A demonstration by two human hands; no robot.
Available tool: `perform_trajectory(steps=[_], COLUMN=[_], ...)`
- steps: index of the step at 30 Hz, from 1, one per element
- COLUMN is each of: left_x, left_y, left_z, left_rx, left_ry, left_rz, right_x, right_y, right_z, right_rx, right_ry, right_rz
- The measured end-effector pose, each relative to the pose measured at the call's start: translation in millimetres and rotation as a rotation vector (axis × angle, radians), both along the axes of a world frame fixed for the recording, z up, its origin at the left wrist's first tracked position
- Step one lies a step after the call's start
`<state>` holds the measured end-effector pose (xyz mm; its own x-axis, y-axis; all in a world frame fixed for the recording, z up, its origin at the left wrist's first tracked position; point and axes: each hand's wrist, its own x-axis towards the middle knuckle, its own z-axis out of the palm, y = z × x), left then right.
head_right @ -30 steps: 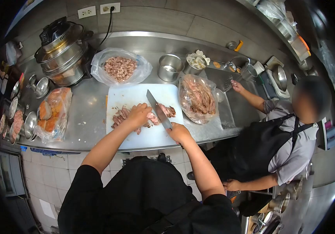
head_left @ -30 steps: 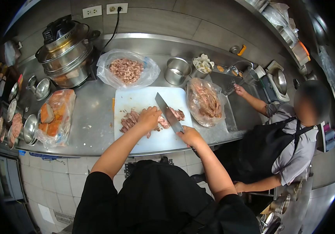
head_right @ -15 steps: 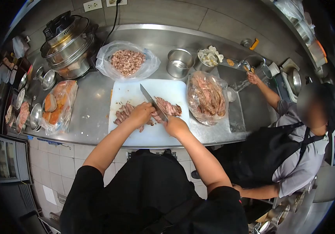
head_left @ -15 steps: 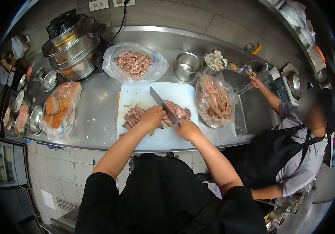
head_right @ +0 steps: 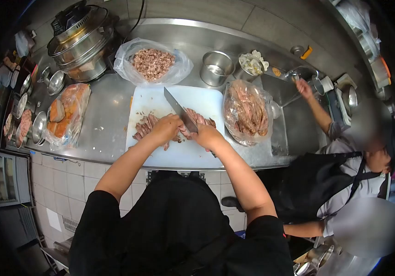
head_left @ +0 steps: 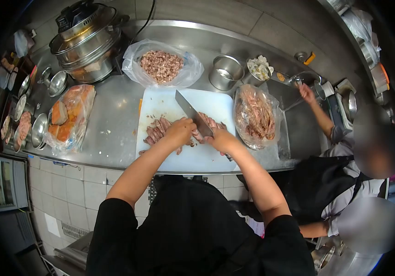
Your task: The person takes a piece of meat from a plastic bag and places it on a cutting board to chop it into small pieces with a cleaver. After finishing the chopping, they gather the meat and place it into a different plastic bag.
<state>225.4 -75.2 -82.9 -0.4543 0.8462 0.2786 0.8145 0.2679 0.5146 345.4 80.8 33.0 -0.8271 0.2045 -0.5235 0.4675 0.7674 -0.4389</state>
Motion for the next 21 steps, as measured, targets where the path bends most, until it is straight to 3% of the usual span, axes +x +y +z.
perform_trajectory(steps=[3,5,6,9,13,21], left_x=[3.7,1.2,1.0,2.1,1.5,1.6], left_y=[-3.1,-3.4,-2.5,-1.9,-1.2,-6.7], left_z=[-3.5,1.1,-0.2,-7.8,-6.1,-4.0], left_rx=[0.067,0.014,0.015,0.027,0.081,0.064], left_ry=[-0.044,-0.038,-0.040,-0.047,-0.044,-0.062], left_rz=[0.019,-0.005,-0.008,-0.011,0.009,-0.018], right_x=[8.5,28.7,26.3,-2.5,4.4,0.1], right_y=[10.2,-1.6,-4.0,2.5,6.7,-6.2], right_z=[0.0,-14.6,-53.1,-47.5,5.4,-38.9], right_rx=[-0.072,-0.075,0.045,-0.045,-0.060,-0.071], right_ry=[-0.212,-0.021,0.124,0.045,-0.070,0.087], right_rz=[0.057,-0.039,-0.023,-0.086,0.011,-0.167])
